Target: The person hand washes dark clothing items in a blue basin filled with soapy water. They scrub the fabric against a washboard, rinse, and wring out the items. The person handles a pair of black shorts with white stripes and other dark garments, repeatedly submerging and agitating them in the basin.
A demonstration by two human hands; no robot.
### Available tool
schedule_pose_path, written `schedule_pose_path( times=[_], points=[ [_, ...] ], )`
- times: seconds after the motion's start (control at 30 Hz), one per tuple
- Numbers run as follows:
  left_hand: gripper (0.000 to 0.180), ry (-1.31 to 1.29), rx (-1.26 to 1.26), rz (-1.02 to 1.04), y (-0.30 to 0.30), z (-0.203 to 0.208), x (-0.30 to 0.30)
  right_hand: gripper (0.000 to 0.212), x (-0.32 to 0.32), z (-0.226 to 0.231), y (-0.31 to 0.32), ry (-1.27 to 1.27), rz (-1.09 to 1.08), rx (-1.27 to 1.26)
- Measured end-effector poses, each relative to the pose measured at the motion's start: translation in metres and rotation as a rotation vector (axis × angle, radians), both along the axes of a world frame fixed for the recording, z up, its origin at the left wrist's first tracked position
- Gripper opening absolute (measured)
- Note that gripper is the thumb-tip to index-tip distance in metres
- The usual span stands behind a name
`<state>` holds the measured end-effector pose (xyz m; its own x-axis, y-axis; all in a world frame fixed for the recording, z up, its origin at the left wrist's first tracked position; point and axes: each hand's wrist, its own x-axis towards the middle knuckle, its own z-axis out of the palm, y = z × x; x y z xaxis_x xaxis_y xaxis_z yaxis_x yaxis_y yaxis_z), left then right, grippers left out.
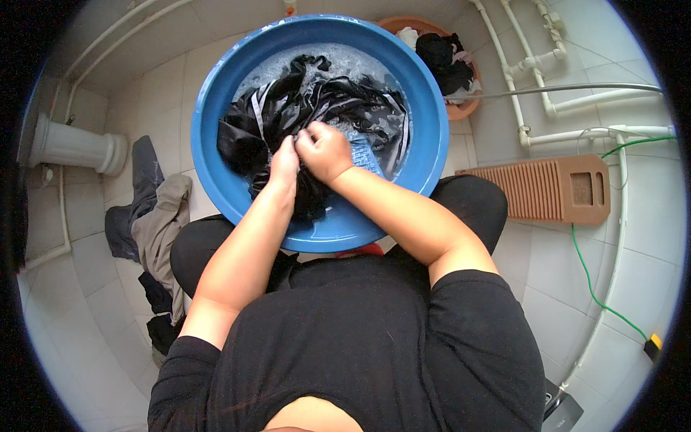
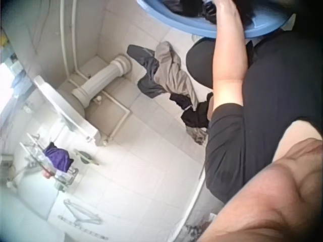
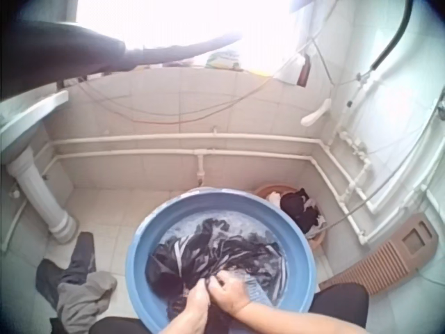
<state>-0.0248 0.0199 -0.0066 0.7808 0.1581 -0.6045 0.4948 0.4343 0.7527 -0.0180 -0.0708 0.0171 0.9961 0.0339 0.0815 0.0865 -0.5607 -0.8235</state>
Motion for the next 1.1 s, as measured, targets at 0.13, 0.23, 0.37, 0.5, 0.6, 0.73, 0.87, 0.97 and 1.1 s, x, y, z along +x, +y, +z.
schedule_pose_path(
  times=[0.13,0.23,0.37,0.5,0.6,0.73,0.87,0.97,1.1],
  points=[
    [0.031,0.074,-0.666,-0.120,0.020,-0.023,0.010,0.024,-0.025,0.025,0.013,-0.116,0.247,0.065],
    [0.038,0.017,-0.245,0.037,-0.005,0.020,0.007,0.030,0.018,-0.010,-0.027,-0.055,-0.046,-0.075],
    [0.043,-0.094,-0.549,-0.103,-0.007,-0.009,0.011,0.042,0.070,-0.042,-0.109,0.058,-0.420,-0.381],
    [0.042,-0.100,-0.161,-0.380,-0.001,-0.003,0.012,0.060,0.072,-0.061,-0.137,0.502,-0.076,-0.793],
    [0.031,-0.017,-0.079,-0.378,-0.001,-0.001,0.011,0.056,0.079,-0.068,-0.132,0.552,-0.141,-0.900],
    [0.021,-0.212,-0.385,-0.003,-0.001,0.007,0.011,0.040,0.064,-0.041,-0.099,-0.005,-0.199,-0.510],
    [0.022,-0.156,-0.701,0.128,0.010,0.005,0.018,0.018,0.009,0.029,-0.026,-0.363,0.308,-0.023],
    [0.028,-0.167,-0.513,-0.070,0.021,0.002,0.002,0.019,-0.031,0.054,0.019,-0.563,0.395,0.077],
    [0.034,-0.342,-0.611,-0.092,0.016,-0.045,0.001,0.016,-0.024,0.035,0.030,-0.465,0.302,0.078]
  ],
)
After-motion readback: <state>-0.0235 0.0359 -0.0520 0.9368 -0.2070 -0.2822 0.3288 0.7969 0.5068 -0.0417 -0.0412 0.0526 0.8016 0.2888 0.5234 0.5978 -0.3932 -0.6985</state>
